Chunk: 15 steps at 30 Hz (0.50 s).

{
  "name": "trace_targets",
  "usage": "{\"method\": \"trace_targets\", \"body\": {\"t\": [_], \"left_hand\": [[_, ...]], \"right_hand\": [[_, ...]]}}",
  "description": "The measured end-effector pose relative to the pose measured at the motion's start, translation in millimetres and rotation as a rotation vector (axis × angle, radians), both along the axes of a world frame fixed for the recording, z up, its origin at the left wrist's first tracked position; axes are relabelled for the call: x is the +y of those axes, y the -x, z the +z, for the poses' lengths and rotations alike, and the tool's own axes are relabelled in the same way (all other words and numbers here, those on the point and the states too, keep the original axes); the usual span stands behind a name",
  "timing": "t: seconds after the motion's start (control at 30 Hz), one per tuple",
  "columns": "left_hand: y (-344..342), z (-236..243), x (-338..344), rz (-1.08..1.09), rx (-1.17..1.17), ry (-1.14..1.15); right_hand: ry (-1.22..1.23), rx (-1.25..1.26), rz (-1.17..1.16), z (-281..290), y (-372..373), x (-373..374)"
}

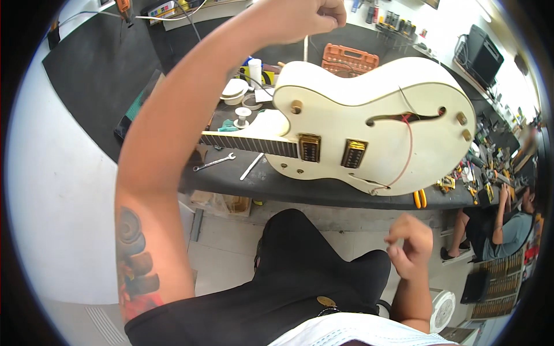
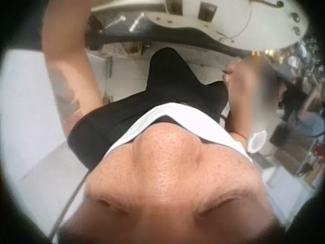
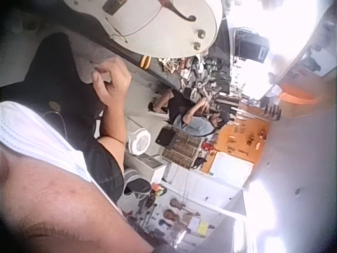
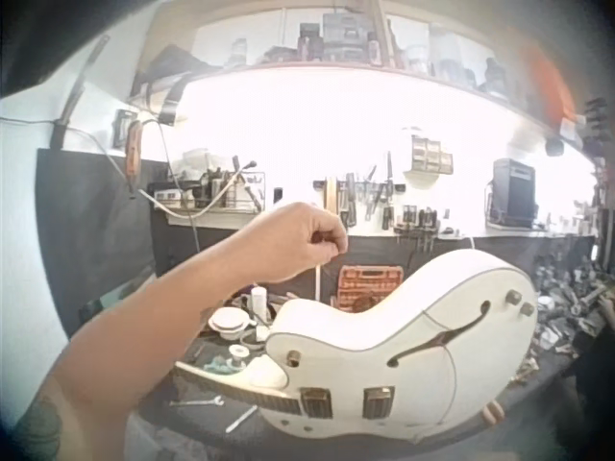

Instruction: The person uses a soldering iron to work on the back of a white electric guitar, then flips it to access the electronics cavity. They pull wires through the cavity, cut a wire with pliers, apply solder to a wire end, and solder it to a component inside the guitar.

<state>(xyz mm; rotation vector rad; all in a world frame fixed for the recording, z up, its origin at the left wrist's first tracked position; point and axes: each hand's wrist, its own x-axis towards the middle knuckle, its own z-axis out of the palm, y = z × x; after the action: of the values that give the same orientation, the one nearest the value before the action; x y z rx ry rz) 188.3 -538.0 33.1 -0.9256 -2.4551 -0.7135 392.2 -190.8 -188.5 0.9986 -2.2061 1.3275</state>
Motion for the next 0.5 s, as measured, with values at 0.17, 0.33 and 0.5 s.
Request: {"method": "trace_targets", "body": {"t": [0.17, 0.33, 0.5], "left_hand": [[53.9, 3.4, -10.6, -0.111, -0.014, 0.115], [36.1, -24.5, -7.5, -0.052, 0.049, -0.022], [31.0, -54.1, -54.8, -0.030, 0.065, -0.022]], "right_hand": [[-0.185, 0.387, -0.302, 39.5, 4.0, 17.6], [-0.149, 0.427, -0.544, 79.5, 36.7, 0.6], [-0.466, 0.691, -0.565, 78.7, 92.6, -37.8]]}}
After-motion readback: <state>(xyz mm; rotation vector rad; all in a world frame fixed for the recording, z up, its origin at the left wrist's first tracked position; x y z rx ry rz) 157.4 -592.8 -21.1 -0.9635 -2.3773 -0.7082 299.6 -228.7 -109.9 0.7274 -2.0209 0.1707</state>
